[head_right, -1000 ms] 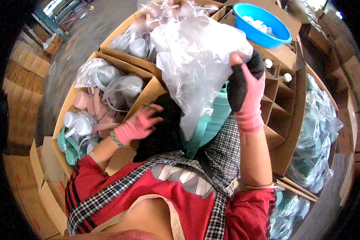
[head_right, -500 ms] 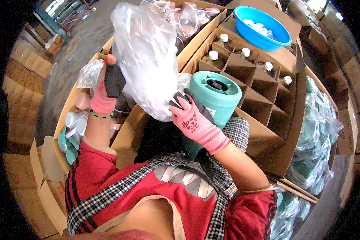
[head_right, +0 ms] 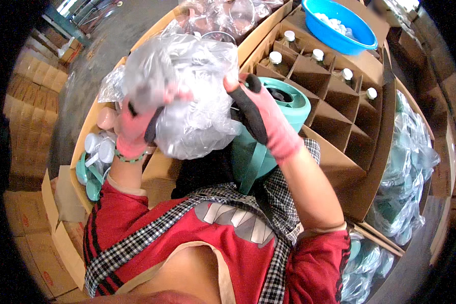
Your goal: The person unpacks plastic-wrapped kettles of various colors from cardboard boxes, removes the protective plastic, and places the kettles into a compartmentalized cardboard box. The person handles the kettles one by one, inspecting them briefly before packing.
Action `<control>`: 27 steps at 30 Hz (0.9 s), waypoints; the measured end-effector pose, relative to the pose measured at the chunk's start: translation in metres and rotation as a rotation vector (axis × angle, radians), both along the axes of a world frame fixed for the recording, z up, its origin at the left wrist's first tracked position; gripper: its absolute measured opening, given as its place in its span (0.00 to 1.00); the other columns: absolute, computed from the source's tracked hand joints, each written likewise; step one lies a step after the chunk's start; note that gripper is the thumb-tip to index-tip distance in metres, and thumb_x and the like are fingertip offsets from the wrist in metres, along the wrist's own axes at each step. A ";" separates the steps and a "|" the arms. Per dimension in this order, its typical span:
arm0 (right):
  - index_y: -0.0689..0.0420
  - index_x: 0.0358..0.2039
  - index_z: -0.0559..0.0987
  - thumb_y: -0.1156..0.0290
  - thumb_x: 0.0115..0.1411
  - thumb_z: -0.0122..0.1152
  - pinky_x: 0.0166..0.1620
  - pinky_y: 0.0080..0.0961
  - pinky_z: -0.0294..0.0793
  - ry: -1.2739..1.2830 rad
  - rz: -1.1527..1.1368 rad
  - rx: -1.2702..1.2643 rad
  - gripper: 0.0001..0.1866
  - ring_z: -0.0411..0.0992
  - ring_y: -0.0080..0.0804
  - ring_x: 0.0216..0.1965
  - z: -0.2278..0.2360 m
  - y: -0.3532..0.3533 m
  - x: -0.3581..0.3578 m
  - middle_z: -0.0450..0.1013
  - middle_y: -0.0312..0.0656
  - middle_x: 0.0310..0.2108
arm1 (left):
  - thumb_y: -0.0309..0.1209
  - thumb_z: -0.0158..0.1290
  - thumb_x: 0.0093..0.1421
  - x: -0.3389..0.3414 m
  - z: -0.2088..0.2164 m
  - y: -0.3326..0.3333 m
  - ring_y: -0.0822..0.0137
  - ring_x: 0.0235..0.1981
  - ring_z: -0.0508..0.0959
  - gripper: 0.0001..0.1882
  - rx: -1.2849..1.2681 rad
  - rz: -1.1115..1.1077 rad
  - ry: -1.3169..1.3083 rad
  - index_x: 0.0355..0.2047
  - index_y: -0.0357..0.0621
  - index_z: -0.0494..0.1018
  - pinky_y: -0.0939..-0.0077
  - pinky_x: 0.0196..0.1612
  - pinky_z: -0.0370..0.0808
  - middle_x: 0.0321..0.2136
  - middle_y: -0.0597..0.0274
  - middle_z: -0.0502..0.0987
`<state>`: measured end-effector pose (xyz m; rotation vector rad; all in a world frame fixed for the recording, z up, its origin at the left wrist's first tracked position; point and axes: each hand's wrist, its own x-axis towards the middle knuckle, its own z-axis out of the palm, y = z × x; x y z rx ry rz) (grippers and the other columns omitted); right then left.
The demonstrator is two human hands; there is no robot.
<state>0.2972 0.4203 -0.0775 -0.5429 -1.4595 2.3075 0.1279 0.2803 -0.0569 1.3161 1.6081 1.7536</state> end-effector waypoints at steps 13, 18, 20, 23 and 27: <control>0.62 0.43 0.68 0.81 0.52 0.44 0.49 0.27 0.62 0.307 -0.535 0.748 0.15 0.65 0.35 0.45 0.039 0.092 0.054 0.65 0.46 0.44 | 0.37 0.51 0.49 -0.108 0.008 0.069 0.72 0.25 0.71 0.14 0.383 0.517 0.026 0.30 0.40 0.67 0.82 0.26 0.68 0.23 0.63 0.69; 0.52 0.38 0.73 0.76 0.43 0.52 0.47 0.36 0.62 -0.682 -0.689 2.016 0.17 0.57 0.48 0.50 -0.004 0.145 0.066 0.60 0.51 0.47 | 0.26 0.49 0.45 -0.062 -0.030 0.135 0.62 0.31 0.71 0.14 0.528 0.571 0.939 0.35 0.43 0.63 0.71 0.33 0.71 0.32 0.57 0.68; 0.51 0.39 0.72 0.75 0.43 0.52 0.51 0.37 0.57 -1.000 -0.529 1.744 0.19 0.53 0.52 0.52 -0.089 0.156 0.077 0.56 0.52 0.50 | 0.24 0.47 0.44 -0.030 -0.087 0.161 0.49 0.35 0.69 0.17 -0.023 0.321 1.175 0.38 0.43 0.64 0.62 0.34 0.68 0.31 0.48 0.67; 0.58 0.42 0.70 0.67 0.42 0.61 0.52 0.35 0.57 -0.792 -0.596 1.099 0.24 0.56 0.46 0.51 -0.183 0.135 0.098 0.56 0.56 0.50 | 0.25 0.44 0.49 -0.030 -0.216 0.182 0.56 0.41 0.68 0.17 -0.109 -0.156 0.824 0.42 0.44 0.65 0.66 0.39 0.68 0.39 0.51 0.66; 0.66 0.38 0.70 0.81 0.42 0.56 0.41 0.20 0.68 -0.112 -0.526 0.064 0.18 0.70 0.25 0.33 -0.165 0.102 0.133 0.72 0.39 0.32 | 0.26 0.49 0.50 0.001 -0.161 0.138 0.67 0.39 0.70 0.16 -0.428 -0.094 -0.170 0.41 0.38 0.66 0.76 0.41 0.68 0.38 0.58 0.71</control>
